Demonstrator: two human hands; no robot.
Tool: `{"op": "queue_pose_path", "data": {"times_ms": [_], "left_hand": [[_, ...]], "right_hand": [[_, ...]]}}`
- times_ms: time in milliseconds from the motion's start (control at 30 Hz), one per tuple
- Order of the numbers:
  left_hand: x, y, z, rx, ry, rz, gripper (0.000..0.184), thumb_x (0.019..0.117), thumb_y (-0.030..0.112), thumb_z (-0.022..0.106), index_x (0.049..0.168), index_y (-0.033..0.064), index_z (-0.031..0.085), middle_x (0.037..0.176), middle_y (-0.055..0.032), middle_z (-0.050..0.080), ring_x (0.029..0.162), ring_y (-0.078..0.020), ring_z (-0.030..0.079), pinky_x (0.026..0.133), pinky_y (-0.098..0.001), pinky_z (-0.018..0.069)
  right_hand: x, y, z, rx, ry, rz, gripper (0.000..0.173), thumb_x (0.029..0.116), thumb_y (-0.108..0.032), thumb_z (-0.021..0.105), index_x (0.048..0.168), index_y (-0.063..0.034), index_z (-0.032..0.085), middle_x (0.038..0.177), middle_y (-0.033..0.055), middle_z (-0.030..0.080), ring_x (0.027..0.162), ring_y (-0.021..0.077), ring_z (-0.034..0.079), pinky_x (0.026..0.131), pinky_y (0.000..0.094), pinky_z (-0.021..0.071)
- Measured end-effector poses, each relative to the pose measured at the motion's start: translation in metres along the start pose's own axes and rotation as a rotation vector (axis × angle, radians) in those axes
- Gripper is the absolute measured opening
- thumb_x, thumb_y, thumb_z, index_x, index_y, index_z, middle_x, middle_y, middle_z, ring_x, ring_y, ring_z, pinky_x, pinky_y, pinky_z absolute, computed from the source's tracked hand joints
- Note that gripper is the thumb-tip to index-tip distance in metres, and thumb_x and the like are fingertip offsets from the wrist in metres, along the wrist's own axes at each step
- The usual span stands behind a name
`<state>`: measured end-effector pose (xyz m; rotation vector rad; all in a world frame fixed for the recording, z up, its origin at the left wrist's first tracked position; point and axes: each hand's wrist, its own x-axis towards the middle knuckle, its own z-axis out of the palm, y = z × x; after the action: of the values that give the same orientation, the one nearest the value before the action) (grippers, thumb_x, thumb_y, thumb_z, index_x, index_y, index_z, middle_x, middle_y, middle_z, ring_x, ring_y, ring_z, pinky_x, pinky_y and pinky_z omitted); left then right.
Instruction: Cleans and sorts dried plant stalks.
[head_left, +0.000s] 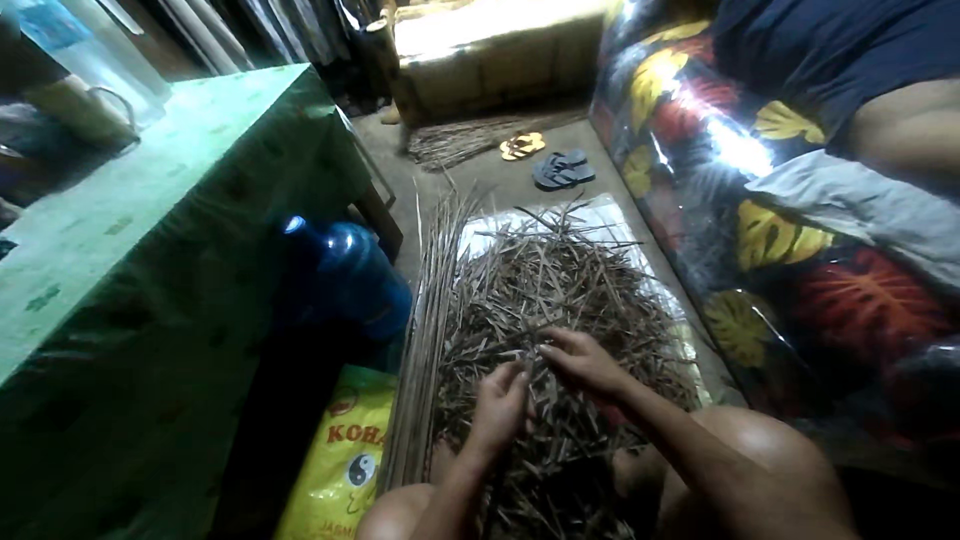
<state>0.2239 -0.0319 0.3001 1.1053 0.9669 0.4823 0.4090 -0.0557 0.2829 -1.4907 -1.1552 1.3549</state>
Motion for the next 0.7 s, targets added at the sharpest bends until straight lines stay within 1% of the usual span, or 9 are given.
{"op": "queue_pose_path", "data": {"times_ms": [33, 100, 233, 300, 400, 467, 500, 600, 700], "left_hand": [[0.000, -0.001, 0.001, -0.012, 0.000, 0.004, 0.028, 0.1087, 0.009, 0.045, 0.129, -0.0062, 0.056, 0.060, 0.0010, 0.056, 0.045, -0.0050, 0.052, 0.044, -0.0207, 0.0475], [-0.001, 0.000, -0.001, -0.019, -0.009, 0.012, 0.028, 0.1089, 0.009, 0.043, 0.129, -0.0056, 0.056, 0.060, 0.0016, 0.055, 0.045, -0.0050, 0.052, 0.044, -0.0207, 0.0475], [-0.003, 0.002, -0.003, -0.033, -0.012, 0.011, 0.029, 0.1093, 0.009, 0.042, 0.129, -0.0054, 0.056, 0.061, 0.0018, 0.054, 0.046, -0.0050, 0.052, 0.043, -0.0202, 0.0470], [-0.002, 0.003, -0.004, -0.053, 0.025, 0.039, 0.028, 0.1090, 0.009, 0.043, 0.129, -0.0056, 0.057, 0.061, 0.0016, 0.055, 0.046, -0.0049, 0.053, 0.044, -0.0205, 0.0479], [-0.001, 0.006, -0.011, -0.047, 0.070, 0.080, 0.028, 0.1090, 0.009, 0.043, 0.129, -0.0051, 0.056, 0.061, 0.0013, 0.055, 0.047, -0.0055, 0.054, 0.044, -0.0212, 0.0488], [-0.001, 0.007, -0.013, -0.042, 0.074, 0.093, 0.028, 0.1090, 0.010, 0.043, 0.129, -0.0053, 0.057, 0.060, 0.0016, 0.055, 0.046, -0.0050, 0.053, 0.044, -0.0208, 0.0477], [-0.002, 0.007, -0.012, -0.044, 0.069, 0.088, 0.028, 0.1091, 0.009, 0.043, 0.129, -0.0055, 0.057, 0.060, 0.0016, 0.055, 0.046, -0.0051, 0.053, 0.044, -0.0205, 0.0477], [-0.004, 0.006, -0.007, -0.059, 0.035, 0.082, 0.028, 0.1090, 0.009, 0.043, 0.129, -0.0054, 0.057, 0.060, 0.0024, 0.054, 0.046, -0.0045, 0.052, 0.044, -0.0196, 0.0473], [-0.005, 0.004, -0.003, -0.047, -0.005, 0.070, 0.028, 0.1086, 0.009, 0.043, 0.128, -0.0053, 0.057, 0.060, 0.0031, 0.054, 0.046, -0.0039, 0.052, 0.044, -0.0194, 0.0468]], "right_hand": [[-0.001, -0.001, -0.001, -0.004, 0.022, 0.009, 0.035, 0.1045, -0.016, 0.051, 0.136, -0.0016, 0.055, 0.075, -0.0018, 0.058, 0.051, 0.0034, 0.048, 0.049, 0.0217, 0.0451], [-0.002, -0.007, -0.007, -0.004, 0.128, 0.018, 0.053, 0.1045, -0.017, 0.051, 0.154, -0.0034, 0.038, 0.081, 0.0039, 0.060, 0.056, 0.0082, 0.051, 0.054, 0.0274, 0.0478], [0.008, -0.013, -0.042, 0.201, 0.391, -0.010, 0.058, 0.1083, -0.013, 0.041, 0.161, -0.0088, 0.017, 0.064, -0.0024, 0.051, 0.048, 0.0055, 0.051, 0.046, 0.0218, 0.0467], [0.005, -0.016, -0.053, 0.135, 0.337, 0.021, 0.051, 0.1085, -0.012, 0.042, 0.157, -0.0055, 0.028, 0.071, -0.0006, 0.054, 0.051, 0.0047, 0.051, 0.047, 0.0211, 0.0465], [-0.002, -0.011, -0.059, -0.188, -0.056, 0.124, 0.036, 0.1065, -0.019, 0.050, 0.139, -0.0038, 0.055, 0.090, 0.0046, 0.062, 0.063, 0.0067, 0.051, 0.058, 0.0257, 0.0456], [-0.006, -0.012, -0.056, -0.298, -0.318, 0.193, 0.033, 0.1054, -0.022, 0.054, 0.134, -0.0057, 0.060, 0.096, 0.0050, 0.064, 0.069, 0.0065, 0.053, 0.064, 0.0270, 0.0478], [-0.007, -0.014, -0.053, -0.290, -0.362, 0.200, 0.034, 0.1051, -0.022, 0.054, 0.134, -0.0058, 0.060, 0.093, 0.0044, 0.064, 0.067, 0.0062, 0.053, 0.063, 0.0267, 0.0478], [-0.007, -0.017, -0.040, -0.041, -0.186, 0.071, 0.036, 0.1057, -0.019, 0.047, 0.138, -0.0041, 0.056, 0.071, -0.0041, 0.054, 0.051, 0.0030, 0.046, 0.048, 0.0203, 0.0427], [-0.001, -0.017, -0.026, 0.049, -0.073, 0.004, 0.039, 0.1069, -0.017, 0.046, 0.143, -0.0025, 0.050, 0.073, -0.0040, 0.054, 0.052, 0.0037, 0.047, 0.049, 0.0212, 0.0441]]}}
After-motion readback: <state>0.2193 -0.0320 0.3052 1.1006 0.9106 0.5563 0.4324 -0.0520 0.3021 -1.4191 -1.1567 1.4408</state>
